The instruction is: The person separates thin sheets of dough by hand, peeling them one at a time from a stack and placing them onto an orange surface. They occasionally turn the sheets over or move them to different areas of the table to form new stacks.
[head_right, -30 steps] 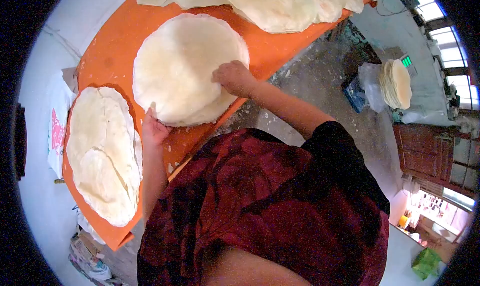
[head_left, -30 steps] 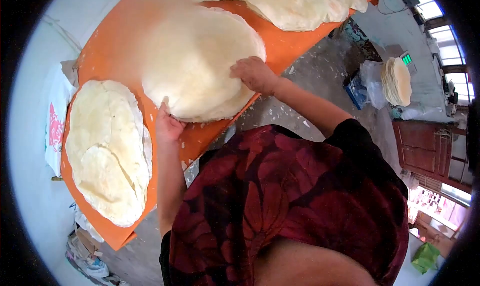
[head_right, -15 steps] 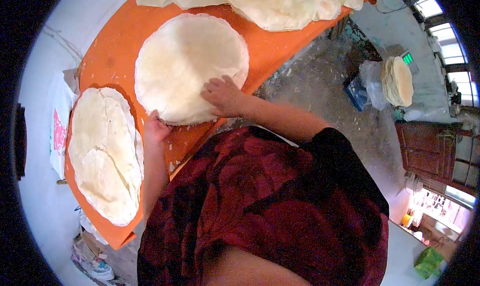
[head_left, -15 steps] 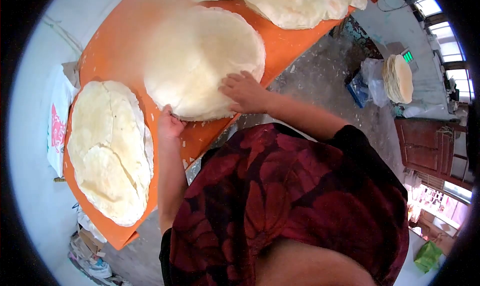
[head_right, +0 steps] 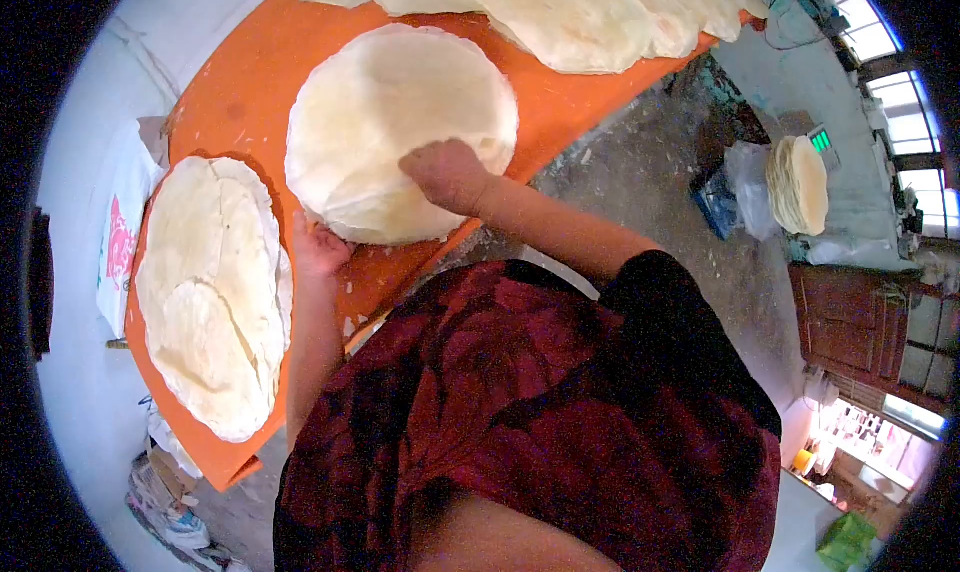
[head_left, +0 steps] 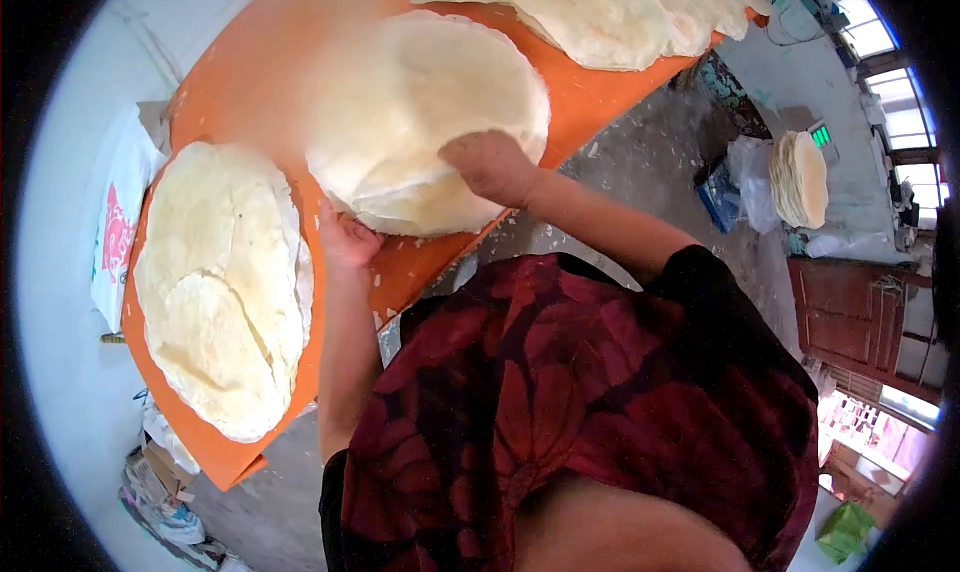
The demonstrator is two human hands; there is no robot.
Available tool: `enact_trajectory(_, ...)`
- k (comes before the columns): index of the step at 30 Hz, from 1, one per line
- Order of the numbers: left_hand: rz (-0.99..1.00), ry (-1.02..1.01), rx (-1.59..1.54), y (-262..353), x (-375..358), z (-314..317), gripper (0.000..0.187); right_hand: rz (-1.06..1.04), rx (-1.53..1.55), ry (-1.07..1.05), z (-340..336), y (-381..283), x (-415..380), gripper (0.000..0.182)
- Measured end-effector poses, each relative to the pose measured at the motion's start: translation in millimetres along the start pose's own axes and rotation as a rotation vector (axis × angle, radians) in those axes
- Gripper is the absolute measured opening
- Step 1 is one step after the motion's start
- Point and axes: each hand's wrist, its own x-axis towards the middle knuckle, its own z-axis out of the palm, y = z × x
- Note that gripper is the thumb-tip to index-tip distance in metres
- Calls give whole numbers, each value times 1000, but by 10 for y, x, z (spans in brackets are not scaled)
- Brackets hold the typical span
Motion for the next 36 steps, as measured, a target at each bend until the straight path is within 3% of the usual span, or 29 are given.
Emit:
enact_trajectory(2, -43, 36, -100, 11, -29, 5, 63, -32, 16, 130, -212, -44, 35, 16)
enact_trajectory(5, 18, 141, 1, 13, -129, 132, 65, -116, -135, 10, -93, -18, -233, 18)
enact_trajectory(8, 87, 48, 40, -12, -216, 202, 59, -110, -180, -15, 192, 80, -469, 26)
enact_trajectory(11, 123, -75, 125, -66, 199, -116, 50, -60, -172, -58, 136, 3, -530, 39)
enact_trajectory(14, 181, -153, 79, -28, 31, 165, 44, 10, -104, -147, 83, -27, -649, 52)
enact_trajectory(16, 317, -212, 321, -11, 176, 184, 41, 30, -97, -153, 97, -24, -693, 57)
enact_trajectory(21, 606, 8, 579, -49, 344, 84, 30, 124, -131, -140, 280, -78, -669, 64)
enact_trajectory(24, 378, 273, 623, -16, 365, 11, 32, 110, -139, -153, 243, -45, -645, 64)
enact_trajectory(27, 375, 256, 516, -28, 278, 55, 38, 83, -81, -172, 130, -52, -656, 63)
enact_trajectory(30, 533, 64, 476, -107, 277, -62, 44, 42, -9, -205, -15, -8, -570, 57)
enact_trajectory(33, 378, 228, 496, -89, 245, -65, 45, 258, 273, -279, 44, 280, -307, 53)
enact_trajectory(34, 347, 288, 525, -64, 281, -90, 46, 238, 198, -96, 45, 366, -201, 44)
enact_trajectory(36, 344, 256, 501, -61, 254, -98, 46, 267, 171, 21, -10, 605, 79, 40)
